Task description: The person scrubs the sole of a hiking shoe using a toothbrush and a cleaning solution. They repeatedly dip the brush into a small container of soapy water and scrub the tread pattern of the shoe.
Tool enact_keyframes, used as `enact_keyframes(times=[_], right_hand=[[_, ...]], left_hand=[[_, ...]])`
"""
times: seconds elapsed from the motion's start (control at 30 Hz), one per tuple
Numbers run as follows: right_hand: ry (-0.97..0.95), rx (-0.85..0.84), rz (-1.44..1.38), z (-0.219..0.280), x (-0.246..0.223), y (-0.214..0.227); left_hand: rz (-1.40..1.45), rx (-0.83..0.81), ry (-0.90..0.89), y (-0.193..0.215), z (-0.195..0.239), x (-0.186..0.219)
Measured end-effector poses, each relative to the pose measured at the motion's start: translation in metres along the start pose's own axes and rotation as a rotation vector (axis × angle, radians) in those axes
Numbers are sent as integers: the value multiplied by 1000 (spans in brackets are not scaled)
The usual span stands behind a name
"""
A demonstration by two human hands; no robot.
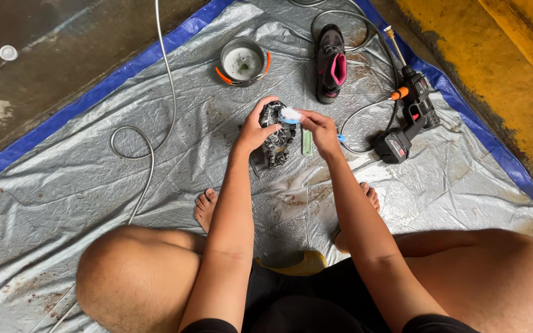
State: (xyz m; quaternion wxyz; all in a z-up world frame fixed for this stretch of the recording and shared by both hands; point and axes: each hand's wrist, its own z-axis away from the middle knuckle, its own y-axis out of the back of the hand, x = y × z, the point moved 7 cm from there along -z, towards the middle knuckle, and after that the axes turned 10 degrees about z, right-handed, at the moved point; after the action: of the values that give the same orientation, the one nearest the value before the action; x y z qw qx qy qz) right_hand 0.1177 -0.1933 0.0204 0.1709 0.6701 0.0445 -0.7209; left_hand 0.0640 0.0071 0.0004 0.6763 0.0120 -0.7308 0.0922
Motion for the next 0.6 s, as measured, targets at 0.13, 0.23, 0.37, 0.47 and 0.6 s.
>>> enact_keyframes(times=[0.13,0.23,0.37,0.47,0.6], right_hand=[[-1,20,66,-14,17,20],[-13,45,46,-12,18,16],[5,-27,54,-7,3,6],[5,-4,63,-14,23,20],[16,3,58,-16,19,8]], left_hand=[[-5,14,-6,0,3,2],[5,1,2,-5,3,6],[5,-2,16,-2,3,4],[9,-5,2,-3,3,6],[-24,-9,51,-11,-3,4]])
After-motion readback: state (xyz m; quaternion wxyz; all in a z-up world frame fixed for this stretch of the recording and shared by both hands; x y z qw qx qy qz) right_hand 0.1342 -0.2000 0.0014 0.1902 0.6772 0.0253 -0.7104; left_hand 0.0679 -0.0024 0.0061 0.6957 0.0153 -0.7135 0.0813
